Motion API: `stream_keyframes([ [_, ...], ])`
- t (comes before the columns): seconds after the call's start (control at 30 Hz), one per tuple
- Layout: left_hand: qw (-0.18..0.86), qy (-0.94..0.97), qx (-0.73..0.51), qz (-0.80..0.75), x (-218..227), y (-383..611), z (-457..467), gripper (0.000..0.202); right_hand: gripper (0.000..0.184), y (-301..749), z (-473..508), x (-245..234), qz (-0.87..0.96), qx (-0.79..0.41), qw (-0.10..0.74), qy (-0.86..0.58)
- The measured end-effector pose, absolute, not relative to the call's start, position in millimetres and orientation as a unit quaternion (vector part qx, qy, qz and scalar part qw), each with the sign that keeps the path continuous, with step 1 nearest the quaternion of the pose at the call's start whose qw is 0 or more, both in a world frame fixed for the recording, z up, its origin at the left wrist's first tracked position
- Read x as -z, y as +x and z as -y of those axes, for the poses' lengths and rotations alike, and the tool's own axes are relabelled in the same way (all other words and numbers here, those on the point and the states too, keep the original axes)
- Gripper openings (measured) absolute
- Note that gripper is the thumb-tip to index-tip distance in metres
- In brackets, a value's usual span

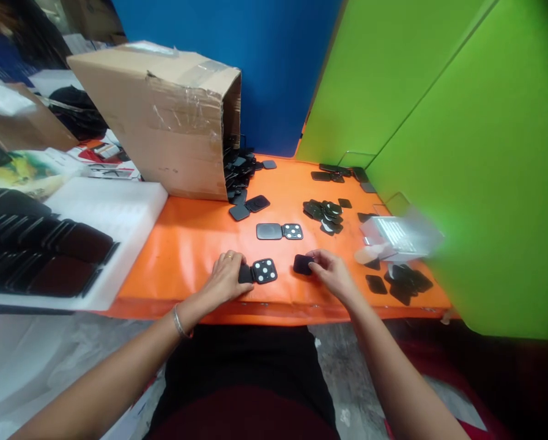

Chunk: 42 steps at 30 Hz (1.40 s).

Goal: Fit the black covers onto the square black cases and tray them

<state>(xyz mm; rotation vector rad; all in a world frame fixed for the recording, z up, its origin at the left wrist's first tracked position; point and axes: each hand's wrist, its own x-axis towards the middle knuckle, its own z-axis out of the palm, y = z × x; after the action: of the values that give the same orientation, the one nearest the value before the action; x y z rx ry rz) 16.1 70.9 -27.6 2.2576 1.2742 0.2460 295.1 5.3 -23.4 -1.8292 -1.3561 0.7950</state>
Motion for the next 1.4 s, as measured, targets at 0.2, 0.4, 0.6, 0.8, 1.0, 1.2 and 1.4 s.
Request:
stream_keyframes([
  [0.2, 0.458, 0.748, -0.107, -0.468, 22.9, 17.3, -72.1, 0.043, 0.041, 284.9, 6.3, 19.7, 0.638, -0.138, 0.199, -0.731],
  [0.4, 0.671, 0.569, -0.204, -0.429, 21.0, 9.2, -50.1, 0.029, 0.021, 266.4, 23.9, 22.7, 0.640, -0.123, 0.246, -0.717],
  [0.6, 0.771, 0.438, -0.215, -0.409, 6.7, 2.6, -28.0, 0.037, 0.035, 262.5, 39.9, 28.9, 0.635, -0.106, 0.292, -0.707],
  [0.8, 0.809, 0.415, -0.188, -0.371, 0.5, 3.3, -21.6, 0.032, 0.034, 245.4, 36.5, 10.8, 0.473, -0.295, 0.422, -0.715],
  [1.0, 0.809, 0.462, -0.151, -0.332, -7.3, 5.7, -16.9, 0.033, 0.034, 210.7, 24.9, -13.8, 0.384, -0.527, 0.469, -0.595],
  [1.2, 0.798, 0.464, -0.146, -0.355, -10.2, 10.5, -9.8, 0.032, 0.033, 198.4, 25.0, 0.4, 0.333, -0.560, 0.493, -0.577],
  [1.4, 0.798, 0.455, -0.155, -0.364, -12.1, 15.5, -7.7, 0.031, 0.032, 195.2, 28.5, 5.4, 0.314, -0.538, 0.512, -0.592],
])
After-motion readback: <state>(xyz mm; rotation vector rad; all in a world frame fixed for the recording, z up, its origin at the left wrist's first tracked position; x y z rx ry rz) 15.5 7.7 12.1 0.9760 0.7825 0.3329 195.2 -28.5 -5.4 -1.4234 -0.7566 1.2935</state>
